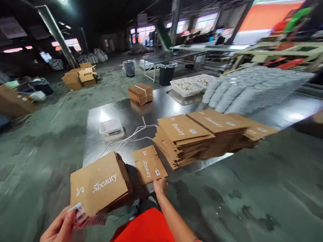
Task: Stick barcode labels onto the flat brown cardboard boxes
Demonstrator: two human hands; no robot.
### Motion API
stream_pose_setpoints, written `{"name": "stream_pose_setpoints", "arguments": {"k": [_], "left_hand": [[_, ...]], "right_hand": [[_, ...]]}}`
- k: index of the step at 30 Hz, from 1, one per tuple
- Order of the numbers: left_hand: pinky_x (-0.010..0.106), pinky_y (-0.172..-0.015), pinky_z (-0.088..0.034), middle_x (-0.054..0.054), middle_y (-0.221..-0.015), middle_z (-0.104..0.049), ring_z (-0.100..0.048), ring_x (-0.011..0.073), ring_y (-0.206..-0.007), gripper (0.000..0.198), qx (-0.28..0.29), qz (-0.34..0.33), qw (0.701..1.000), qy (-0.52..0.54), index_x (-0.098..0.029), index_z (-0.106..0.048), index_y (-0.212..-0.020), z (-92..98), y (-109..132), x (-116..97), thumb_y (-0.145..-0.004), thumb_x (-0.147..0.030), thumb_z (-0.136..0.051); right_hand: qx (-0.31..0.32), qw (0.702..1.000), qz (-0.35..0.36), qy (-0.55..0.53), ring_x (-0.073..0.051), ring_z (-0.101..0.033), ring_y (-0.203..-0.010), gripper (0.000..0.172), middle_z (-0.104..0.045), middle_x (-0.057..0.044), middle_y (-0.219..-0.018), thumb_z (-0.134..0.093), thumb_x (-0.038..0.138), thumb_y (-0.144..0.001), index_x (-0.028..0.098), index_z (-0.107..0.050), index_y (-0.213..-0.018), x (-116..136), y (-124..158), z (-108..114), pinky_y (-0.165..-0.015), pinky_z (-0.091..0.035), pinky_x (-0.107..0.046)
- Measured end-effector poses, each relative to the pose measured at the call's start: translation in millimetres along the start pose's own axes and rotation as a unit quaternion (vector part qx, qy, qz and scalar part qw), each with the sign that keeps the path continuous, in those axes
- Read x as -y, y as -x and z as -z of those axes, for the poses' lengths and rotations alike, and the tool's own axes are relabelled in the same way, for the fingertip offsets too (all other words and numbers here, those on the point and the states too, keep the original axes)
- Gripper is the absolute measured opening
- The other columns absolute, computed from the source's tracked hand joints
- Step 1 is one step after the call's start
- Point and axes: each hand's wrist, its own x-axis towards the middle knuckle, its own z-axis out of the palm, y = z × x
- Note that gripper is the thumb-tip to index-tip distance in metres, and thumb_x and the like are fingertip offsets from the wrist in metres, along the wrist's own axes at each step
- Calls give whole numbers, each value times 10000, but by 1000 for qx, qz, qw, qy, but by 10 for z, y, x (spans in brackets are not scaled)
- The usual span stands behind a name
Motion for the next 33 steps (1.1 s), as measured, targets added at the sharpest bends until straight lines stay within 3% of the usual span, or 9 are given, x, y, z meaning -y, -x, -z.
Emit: {"name": "stream_pose_setpoints", "arguments": {"k": [2, 3, 4, 6, 8, 10, 16, 21, 33], "left_hand": [[235, -677, -514, 61, -769, -696, -626, 185, -730, 350, 26, 26, 999, 3, -145, -728, -684, -182, 160, -117, -679, -494, -712], [239, -636, -512, 71, -737, -687, -618, 185, -694, 360, 58, 26, 998, 3, -133, -718, -656, -288, 217, -173, -693, -491, -701], [233, -593, -501, 68, -691, -669, -600, 170, -644, 364, 63, 16, 998, 6, -130, -703, -632, -395, 260, -225, -726, -480, -675], [218, -563, -481, 57, -670, -646, -575, 148, -613, 340, 67, -17, 998, 10, -134, -674, -610, -586, 322, -318, -783, -425, -633], [209, -577, -475, 50, -678, -637, -572, 141, -628, 297, 65, -53, 996, 6, -142, -659, -607, -716, 371, -383, -800, -364, -624], [209, -593, -477, 51, -681, -639, -578, 144, -643, 267, 60, -76, 995, -5, -146, -659, -605, -775, 413, -416, -797, -328, -629], [254, -701, -534, 76, -901, -694, -651, 187, -804, 249, 79, -26, 995, 61, -171, -675, -931, -696, 425, -408, -732, -319, -695], [242, -632, -521, 46, -705, -640, -609, 161, -673, 256, 138, 36, 987, 74, -145, -627, -739, -590, 284, -370, -736, -394, -684], [202, -505, -398, -2, -550, -506, -470, 116, -534, 395, 189, -9, 982, 3, -161, -508, -582, -529, 130, -133, -821, -473, -558]], "right_hand": [[65, 996, 61, 29, -218, -573, -873, 212, -604, -36, -774, -694, 214, -593, 205, -555, -752, 223, 308, -25, -786, -471, -313], [158, 980, 109, 46, -215, -569, -870, 244, -616, -48, -833, -694, 288, -634, 194, -589, -834, 358, 514, -52, -803, -467, -318], [271, 949, 148, 62, -206, -569, -858, 266, -620, -54, -867, -672, 357, -687, 187, -608, -882, 502, 739, -83, -812, -464, -320], [495, 838, 208, 96, -192, -562, -934, 277, -618, -61, -959, -636, 378, -756, 183, -623, -952, 778, 1183, -145, -868, -447, -304], [594, 773, 193, 109, -169, -567, -903, 342, -610, -52, -988, -672, 347, -740, 192, -594, -1034, 986, 1524, -195, -814, -471, -280], [638, 751, 128, 115, -138, -573, -769, 296, -604, -30, -882, -665, 334, -749, 187, -575, -990, 1096, 1705, -231, -695, -495, -255], [635, 760, 77, 111, -104, -536, -636, 201, -553, 11, -754, -643, 313, -755, 189, -564, -893, 1093, 1739, -294, -577, -501, -215], [605, 762, 164, 165, -122, -584, -695, 141, -589, -7, -791, -602, 322, -803, 183, -601, -830, 1018, 1843, -332, -632, -519, -226], [452, 771, 384, 230, -122, -518, -670, 136, -564, -11, -728, -598, 275, -806, 186, -607, -703, 939, 1966, -380, -566, -386, -219]]}}
